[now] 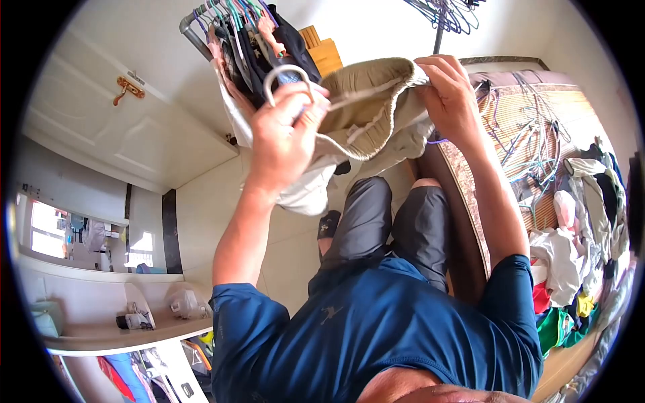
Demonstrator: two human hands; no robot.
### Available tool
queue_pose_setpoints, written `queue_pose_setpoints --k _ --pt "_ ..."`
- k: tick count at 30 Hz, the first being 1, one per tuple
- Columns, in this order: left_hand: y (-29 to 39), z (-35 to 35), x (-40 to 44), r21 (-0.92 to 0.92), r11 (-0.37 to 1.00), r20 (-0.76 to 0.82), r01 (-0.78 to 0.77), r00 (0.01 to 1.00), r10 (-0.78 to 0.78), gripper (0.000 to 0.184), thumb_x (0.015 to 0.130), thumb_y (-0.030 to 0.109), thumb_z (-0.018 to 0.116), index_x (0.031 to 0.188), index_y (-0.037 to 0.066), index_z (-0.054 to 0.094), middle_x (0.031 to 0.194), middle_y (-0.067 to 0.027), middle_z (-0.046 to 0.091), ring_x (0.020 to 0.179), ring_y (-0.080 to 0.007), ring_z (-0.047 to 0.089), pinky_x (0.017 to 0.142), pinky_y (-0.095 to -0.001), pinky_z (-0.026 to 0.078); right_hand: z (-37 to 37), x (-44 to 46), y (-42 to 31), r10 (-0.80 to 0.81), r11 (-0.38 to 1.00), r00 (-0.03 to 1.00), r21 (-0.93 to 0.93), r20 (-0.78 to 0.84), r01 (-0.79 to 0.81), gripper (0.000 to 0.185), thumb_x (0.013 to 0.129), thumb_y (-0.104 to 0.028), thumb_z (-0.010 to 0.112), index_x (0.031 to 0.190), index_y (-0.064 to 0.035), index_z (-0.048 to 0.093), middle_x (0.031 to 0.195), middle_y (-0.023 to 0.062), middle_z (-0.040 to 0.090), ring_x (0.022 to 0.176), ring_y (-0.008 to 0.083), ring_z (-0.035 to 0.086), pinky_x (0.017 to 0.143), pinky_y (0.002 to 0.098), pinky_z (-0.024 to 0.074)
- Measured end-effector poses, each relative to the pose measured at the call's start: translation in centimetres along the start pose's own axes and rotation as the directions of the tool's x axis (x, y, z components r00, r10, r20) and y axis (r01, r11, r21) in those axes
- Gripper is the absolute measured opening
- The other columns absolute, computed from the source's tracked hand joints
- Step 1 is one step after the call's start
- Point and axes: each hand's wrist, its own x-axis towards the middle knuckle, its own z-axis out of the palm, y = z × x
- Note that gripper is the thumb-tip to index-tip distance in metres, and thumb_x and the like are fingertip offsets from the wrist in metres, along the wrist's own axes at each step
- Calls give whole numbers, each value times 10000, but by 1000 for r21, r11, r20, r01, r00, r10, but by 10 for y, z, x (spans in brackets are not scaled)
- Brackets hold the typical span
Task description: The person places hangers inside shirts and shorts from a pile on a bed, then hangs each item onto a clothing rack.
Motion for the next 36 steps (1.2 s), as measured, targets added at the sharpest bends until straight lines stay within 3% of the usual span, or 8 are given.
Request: queue_pose_setpoints --k 4,9,14,18,23,25,29,36 --pt "-4 11 -8 45 998 -3 -49 999 49 87 957 17 742 916 -46 698 1004 -128 751 859 -237 726 759 -353 563 -5 16 -20 91 962 967 231 236 -147 268 899 -69 678 1132 64 680 1104 238 705 990 482 662 869 478 546" --pt "-22 -17 -12 -128 979 -159 158 971 -178 133 1024 26 681 932 -58 728 1043 -78 758 847 -113 688 772 -249 542 -14 9 -1 389 867 857 180 337 -464 501 941 -344 767 1300 -2 700 1270 197 722 1127 316 733 981 423 559" --pt "-28 -24 -16 -260 934 -96 246 956 -278 142 1030 59 691 994 -68 743 1007 -90 747 780 -111 681 739 -255 557 -1 -34 32 585 618 725 378 364 -689 321 954 -223 775 1169 16 757 873 10 714 817 74 624 723 255 507" --pt "-34 -31 -18 -314 895 -112 316 924 -366 147 1032 77 695 1010 -58 749 1008 -78 736 784 -110 676 748 -252 560 -7 -56 31 635 623 675 266 376 -735 218 946 -185 772 1066 -4 791 862 34 735 813 85 647 724 271 515" --pt "-34 -14 -20 -262 942 26 209 978 -209 128 1035 44 672 1004 -66 728 1047 -78 730 843 -111 673 765 -253 559 -1 -72 34 634 616 690 312 349 -723 307 909 -179 803 1166 -13 779 939 76 775 901 143 711 843 308 566" --pt "-27 -5 -13 -262 939 56 221 975 -214 114 1027 26 673 998 -71 726 1045 -80 730 838 -107 668 770 -250 556 -11 -54 9 388 879 918 265 88 -397 401 878 -200 832 1237 -39 759 976 71 782 941 175 722 868 331 571" --pt "-26 14 -11 -206 969 102 140 987 -121 124 1017 38 694 974 -73 727 1011 -67 729 842 -110 669 776 -254 551 -33 -34 -13 537 722 674 136 507 -678 475 851 -232 862 1275 -60 736 1106 119 776 978 204 737 923 355 575" --pt "-20 33 -2 -230 969 164 93 985 -56 152 1011 50 709 918 -71 712 1001 -72 732 888 -129 669 795 -259 536 -33 -14 -38 275 895 900 253 338 -368 438 865 -230 838 1244 -39 729 1072 130 771 923 259 743 872 361 579"
